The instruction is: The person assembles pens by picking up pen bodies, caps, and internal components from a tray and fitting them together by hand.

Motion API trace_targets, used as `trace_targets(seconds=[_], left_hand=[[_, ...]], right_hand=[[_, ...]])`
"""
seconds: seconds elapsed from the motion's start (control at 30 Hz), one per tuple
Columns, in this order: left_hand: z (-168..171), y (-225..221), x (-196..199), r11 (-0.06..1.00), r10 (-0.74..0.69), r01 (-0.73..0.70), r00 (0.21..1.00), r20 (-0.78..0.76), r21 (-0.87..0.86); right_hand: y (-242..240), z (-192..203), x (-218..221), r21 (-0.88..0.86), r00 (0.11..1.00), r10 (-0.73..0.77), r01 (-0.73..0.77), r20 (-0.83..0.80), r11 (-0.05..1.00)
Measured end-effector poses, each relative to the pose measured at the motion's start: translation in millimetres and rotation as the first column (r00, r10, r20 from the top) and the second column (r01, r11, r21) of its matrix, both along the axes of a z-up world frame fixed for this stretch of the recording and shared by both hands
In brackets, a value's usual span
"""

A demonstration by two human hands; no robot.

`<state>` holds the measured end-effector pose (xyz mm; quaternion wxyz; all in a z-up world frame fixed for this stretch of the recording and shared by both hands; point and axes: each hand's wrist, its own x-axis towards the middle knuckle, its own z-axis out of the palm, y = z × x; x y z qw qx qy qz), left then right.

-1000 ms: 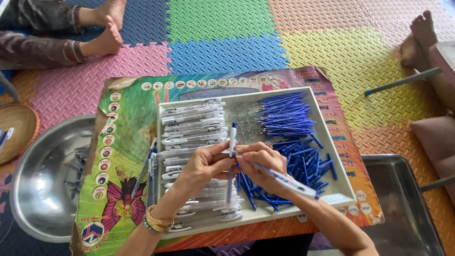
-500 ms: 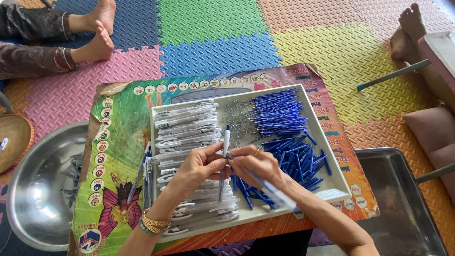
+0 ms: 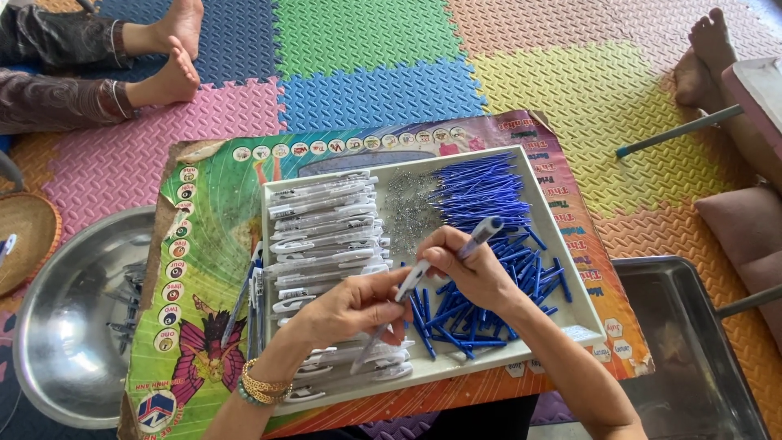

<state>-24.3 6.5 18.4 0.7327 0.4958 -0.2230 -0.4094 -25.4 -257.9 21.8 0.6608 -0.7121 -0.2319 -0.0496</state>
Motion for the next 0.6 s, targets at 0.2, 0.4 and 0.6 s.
trace_targets(seconds=[0.2,0.4,0.6], left_hand=[[-1.5,-7.6,-1.7,0.994,-0.080,0.078,0.996,-0.029,-0.072],[29.4,1.6,0.3,0.978,-0.208,0.209,0.966,-0.154,-0.011],[8.4,2.5,11.8,0.998,-0.019,0.020,1.000,-0.014,0.064]], right_hand=[[-0.1,1.8,5.8,0.069,0.965,-0.232,0.241,-0.119,0.968],[-53.7,15.3,16.9,0.235,0.922,-0.304,0.359,-0.239,0.903],[-107.5,-13.7,-27.2,-0.573,0.856,-0.487,0.315,-0.172,0.756]])
